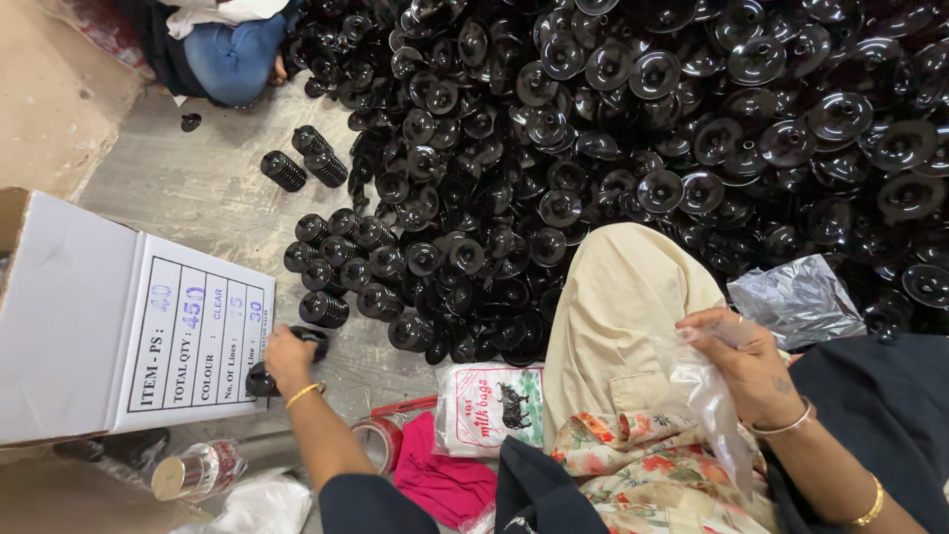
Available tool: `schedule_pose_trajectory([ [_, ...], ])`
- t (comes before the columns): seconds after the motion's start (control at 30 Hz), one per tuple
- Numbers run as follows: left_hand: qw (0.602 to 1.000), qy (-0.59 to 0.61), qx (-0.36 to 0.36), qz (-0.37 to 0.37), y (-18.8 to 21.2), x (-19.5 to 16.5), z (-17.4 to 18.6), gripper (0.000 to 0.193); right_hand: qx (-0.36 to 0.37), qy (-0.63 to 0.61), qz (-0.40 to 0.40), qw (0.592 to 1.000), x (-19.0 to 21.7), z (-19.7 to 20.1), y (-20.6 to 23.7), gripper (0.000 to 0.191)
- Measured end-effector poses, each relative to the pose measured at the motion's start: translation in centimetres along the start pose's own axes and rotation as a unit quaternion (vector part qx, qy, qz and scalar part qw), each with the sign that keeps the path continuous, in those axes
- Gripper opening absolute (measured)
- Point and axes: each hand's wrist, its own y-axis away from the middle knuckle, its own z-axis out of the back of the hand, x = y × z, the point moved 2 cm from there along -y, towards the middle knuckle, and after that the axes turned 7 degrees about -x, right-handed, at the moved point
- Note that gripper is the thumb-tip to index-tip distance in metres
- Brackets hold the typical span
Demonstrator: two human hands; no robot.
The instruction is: The person sits on the floor among large piles of black plastic caps and places caps one at a time into a small clear plastic bag, then ties the bag closed and sets it aside. A sign listing item, total quantity and colour lies next to the work area.
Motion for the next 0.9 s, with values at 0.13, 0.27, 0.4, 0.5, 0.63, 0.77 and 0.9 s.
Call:
schedule_pose_trajectory([
  [0.13, 0.992, 0.119, 0.030, 0.010, 2.3, -0.9, -1.3, 0.079, 0.004, -0.034, 0.049, 0.998, -0.5, 0.5, -0.1, 0.007],
  [0.27, 0.955, 0.291, -0.058, 0.017, 6.0, -2.1, -2.8, 0.092, -0.008, -0.064, 0.027, 0.998, -0.9, 1.2, -0.2, 0.007],
  [0.4, 0.928, 0.345, -0.140, -0.023, 7.9, -3.1, -3.6, 0.091, -0.016, -0.082, 0.013, 0.996, -0.6, 1.4, -0.2, 0.015],
  [0.5, 0.942, 0.313, -0.108, 0.055, 8.1, -3.4, -4.0, 0.089, -0.030, -0.074, -0.007, 0.997, 0.2, 1.5, -0.1, 0.015],
  [0.63, 0.944, 0.304, -0.120, 0.055, 8.6, -3.8, -3.7, 0.088, -0.011, -0.048, 0.026, 0.998, 1.4, 1.5, 0.3, 0.014],
  [0.77, 0.931, 0.325, -0.134, 0.097, 9.5, -3.9, -3.8, 0.091, -0.044, -0.066, 0.032, 0.996, 1.7, 3.0, 0.3, 0.014],
  [0.9, 0.815, 0.480, -0.233, 0.226, 10.7, -3.7, -3.9, 0.090, -0.069, -0.111, 0.027, 0.991, 1.4, 5.3, 0.0, 0.012],
])
